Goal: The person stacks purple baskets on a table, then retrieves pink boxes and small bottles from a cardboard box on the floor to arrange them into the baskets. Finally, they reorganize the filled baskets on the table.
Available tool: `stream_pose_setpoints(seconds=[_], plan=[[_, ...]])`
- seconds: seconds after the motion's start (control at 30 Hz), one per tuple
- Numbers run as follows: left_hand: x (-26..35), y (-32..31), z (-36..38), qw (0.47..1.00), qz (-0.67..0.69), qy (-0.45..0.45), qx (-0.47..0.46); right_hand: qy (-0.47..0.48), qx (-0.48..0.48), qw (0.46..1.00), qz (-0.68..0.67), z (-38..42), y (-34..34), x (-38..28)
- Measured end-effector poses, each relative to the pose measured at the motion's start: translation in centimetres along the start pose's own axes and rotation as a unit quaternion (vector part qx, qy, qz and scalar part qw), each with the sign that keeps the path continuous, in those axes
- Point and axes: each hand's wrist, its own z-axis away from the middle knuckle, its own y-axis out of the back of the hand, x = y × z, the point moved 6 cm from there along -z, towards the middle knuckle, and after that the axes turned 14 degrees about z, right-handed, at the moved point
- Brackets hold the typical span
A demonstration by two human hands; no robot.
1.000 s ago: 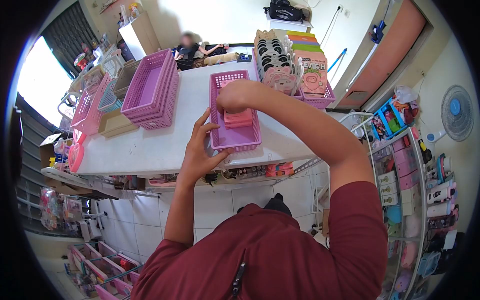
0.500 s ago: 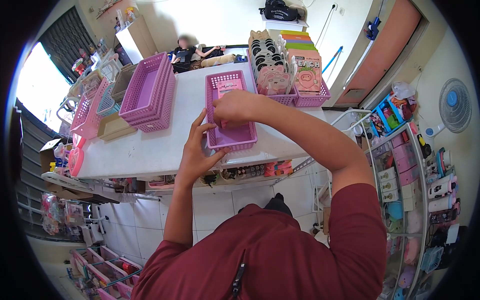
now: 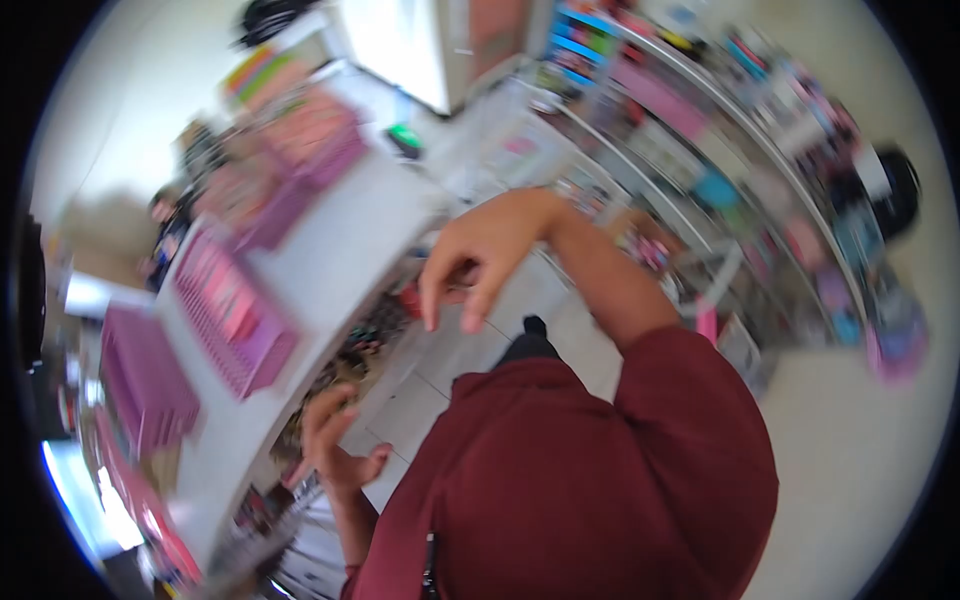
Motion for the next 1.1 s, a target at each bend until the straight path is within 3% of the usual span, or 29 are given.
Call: stream_pose_setpoints(seconds=[0.03, 0.07, 0.1, 0.13, 0.17, 0.2, 0.27, 0.33, 0.37, 0.4, 0.47, 0.5, 0.57, 0.6, 0.63, 0.67, 0.73, 0.77, 0.87, 0.9, 0.97, 1.1], plan=[[-0.1, -3.3, -1.3, 0.999, 0.039, -0.012, -0.035, -0.038, -0.007, 0.998, -0.039, 1.2, -3.0, 4.0], [-2.0, -7.5, -2.0, 0.951, 0.256, 0.162, -0.061, -0.092, 0.006, 0.994, -0.064, 2.3, -7.2, 9.0], [-3.6, -11.8, -1.5, 0.830, 0.434, 0.340, -0.089, -0.138, 0.014, 0.986, -0.092, 3.4, -12.3, 14.1], [-5.3, -14.5, -0.7, 0.820, 0.444, 0.344, -0.116, -0.221, 0.005, 0.971, -0.093, 5.3, -17.1, 19.1], [-9.3, -18.2, 2.2, 0.742, 0.467, 0.464, -0.126, -0.297, -0.009, 0.950, -0.097, 7.4, -21.9, 23.7], [-12.3, -21.5, 5.1, 0.654, 0.474, 0.576, -0.127, -0.361, 0.039, 0.924, -0.119, 10.2, -25.6, 26.7], [-17.3, -25.1, 10.0, 0.688, 0.277, 0.631, -0.226, -0.453, 0.109, 0.864, -0.189, 16.5, -32.1, 31.4], [-21.1, -26.9, 16.2, 0.659, 0.214, 0.681, -0.236, -0.497, 0.178, 0.804, -0.273, 22.7, -36.0, 33.4], [-20.9, -26.9, 17.3, 0.649, 0.186, 0.696, -0.246, -0.511, 0.226, 0.772, -0.303, 25.8, -36.9, 34.2], [-20.5, -26.7, 18.5, 0.638, 0.160, 0.710, -0.253, -0.506, 0.225, 0.773, -0.308, 28.0, -37.5, 34.5], [-21.2, -26.6, 23.9, 0.548, 0.153, 0.779, -0.264, -0.539, 0.326, 0.698, -0.341, 33.7, -37.2, 36.1], [-20.7, -27.6, 22.2, 0.548, 0.150, 0.780, -0.262, -0.536, 0.326, 0.700, -0.342, 35.9, -36.9, 37.4], [-17.3, -27.9, 19.8, 0.515, 0.147, 0.802, -0.265, -0.547, 0.390, 0.647, -0.362, 40.4, -37.2, 40.6], [-17.5, -28.6, 20.2, 0.508, 0.141, 0.808, -0.263, -0.573, 0.403, 0.662, -0.267, 43.4, -37.5, 42.7], [-19.0, -29.1, 21.4, 0.576, 0.132, 0.768, -0.246, -0.591, 0.412, 0.672, -0.171, 46.1, -37.3, 44.8], [-19.2, -28.6, 21.8, 0.640, 0.119, 0.723, -0.230, -0.688, 0.335, 0.629, -0.138, 48.8, -36.4, 45.8], [-16.7, -29.8, 16.7, 0.619, 0.084, 0.755, -0.201, -0.714, 0.521, 0.462, -0.076, 52.8, -35.2, 45.3], [-15.8, -30.4, 14.2, 0.607, 0.061, 0.774, -0.171, -0.711, 0.518, 0.467, -0.084, 53.6, -35.1, 45.9], [-16.2, -30.4, 15.3, 0.619, 0.076, 0.762, -0.173, -0.684, 0.393, 0.597, -0.145, 54.5, -36.7, 49.6], [-15.8, -30.6, 14.5, 0.618, 0.074, 0.764, -0.171, -0.682, 0.392, 0.600, -0.147, 54.5, -37.3, 50.3], [-14.8, -30.5, 13.1, 0.568, 0.091, 0.807, -0.131, -0.646, 0.353, 0.664, -0.131, 53.5, -37.9, 50.9], [-14.5, -30.6, 12.4, 0.564, 0.082, 0.813, -0.121, -0.659, 0.316, 0.670, -0.130, 51.2, -37.4, 49.6]])
